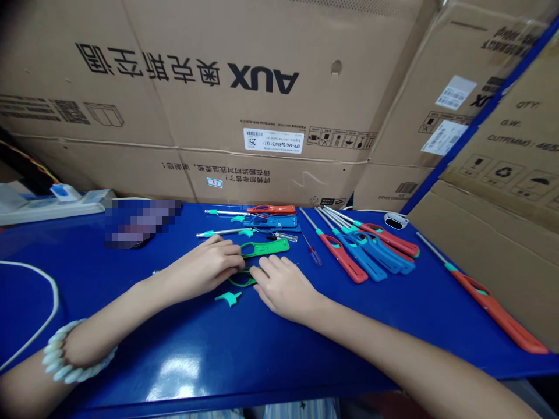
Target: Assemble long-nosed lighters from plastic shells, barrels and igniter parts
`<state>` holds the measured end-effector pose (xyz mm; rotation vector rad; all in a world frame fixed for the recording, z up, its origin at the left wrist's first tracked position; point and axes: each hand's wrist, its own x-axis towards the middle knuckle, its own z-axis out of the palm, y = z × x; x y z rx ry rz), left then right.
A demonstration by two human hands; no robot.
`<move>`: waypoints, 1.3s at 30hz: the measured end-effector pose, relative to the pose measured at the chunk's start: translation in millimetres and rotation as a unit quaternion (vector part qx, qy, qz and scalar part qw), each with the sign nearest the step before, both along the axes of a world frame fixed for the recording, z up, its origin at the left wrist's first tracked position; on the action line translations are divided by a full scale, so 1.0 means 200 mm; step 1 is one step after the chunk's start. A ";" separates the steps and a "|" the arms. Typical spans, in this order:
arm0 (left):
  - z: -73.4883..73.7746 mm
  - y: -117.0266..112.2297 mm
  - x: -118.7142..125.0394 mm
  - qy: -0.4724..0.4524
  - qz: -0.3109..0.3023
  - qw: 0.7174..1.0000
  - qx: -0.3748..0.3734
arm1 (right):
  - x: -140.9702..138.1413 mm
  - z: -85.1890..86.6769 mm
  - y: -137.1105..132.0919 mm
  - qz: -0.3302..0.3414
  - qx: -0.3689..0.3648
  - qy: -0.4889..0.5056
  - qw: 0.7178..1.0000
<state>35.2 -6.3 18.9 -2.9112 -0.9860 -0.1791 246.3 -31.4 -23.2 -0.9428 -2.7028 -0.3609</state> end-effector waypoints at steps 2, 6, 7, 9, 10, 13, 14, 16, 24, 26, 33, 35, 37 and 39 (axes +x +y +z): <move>0.00 0.00 0.00 -0.006 0.001 1.000 -0.004 | 0.00 0.00 0.00 0.001 0.002 -0.001 1.000; 0.00 -0.01 0.00 -0.016 -0.004 1.000 -0.004 | 0.00 0.00 0.00 0.000 0.005 -0.006 1.000; 0.00 -0.01 0.00 -0.014 -0.004 1.000 -0.003 | 0.00 0.00 0.00 -0.001 0.005 -0.007 1.000; 0.00 -0.01 0.00 -0.007 -0.003 1.000 0.000 | 0.00 0.00 0.00 -0.001 0.005 -0.009 1.000; 0.00 -0.01 0.00 -0.004 -0.002 1.000 0.001 | 0.00 0.00 0.00 -0.002 0.006 -0.009 1.000; 0.01 -0.01 0.00 -0.003 0.004 1.000 -0.007 | 0.01 0.00 0.00 -0.001 0.006 -0.008 1.000; 0.01 -0.01 0.00 -0.004 0.007 1.000 -0.012 | 0.01 0.00 0.00 -0.001 0.006 -0.007 1.000; 0.01 -0.01 0.00 -0.005 0.015 1.000 -0.024 | 0.01 0.00 0.00 0.002 0.006 -0.005 1.000; 0.00 -0.02 0.00 -0.026 0.053 0.997 -0.058 | 0.00 -0.01 0.01 0.001 -0.004 0.005 1.000; 0.01 -0.03 0.01 -0.024 0.069 0.995 -0.063 | 0.00 0.00 0.01 -0.002 -0.013 0.008 1.000; 0.02 -0.03 0.00 -0.024 0.086 0.993 -0.081 | 0.00 0.01 0.01 -0.004 -0.020 0.012 1.000; 0.03 -0.03 0.00 -0.024 0.086 0.993 -0.083 | 0.00 0.00 0.01 -0.003 -0.020 0.013 1.000; 0.03 -0.02 0.00 -0.022 0.087 0.992 -0.084 | 0.00 0.00 0.02 -0.003 -0.023 0.015 1.000; 0.03 -0.02 0.00 -0.020 0.086 0.993 -0.082 | 0.01 0.00 0.02 -0.005 -0.031 0.018 0.999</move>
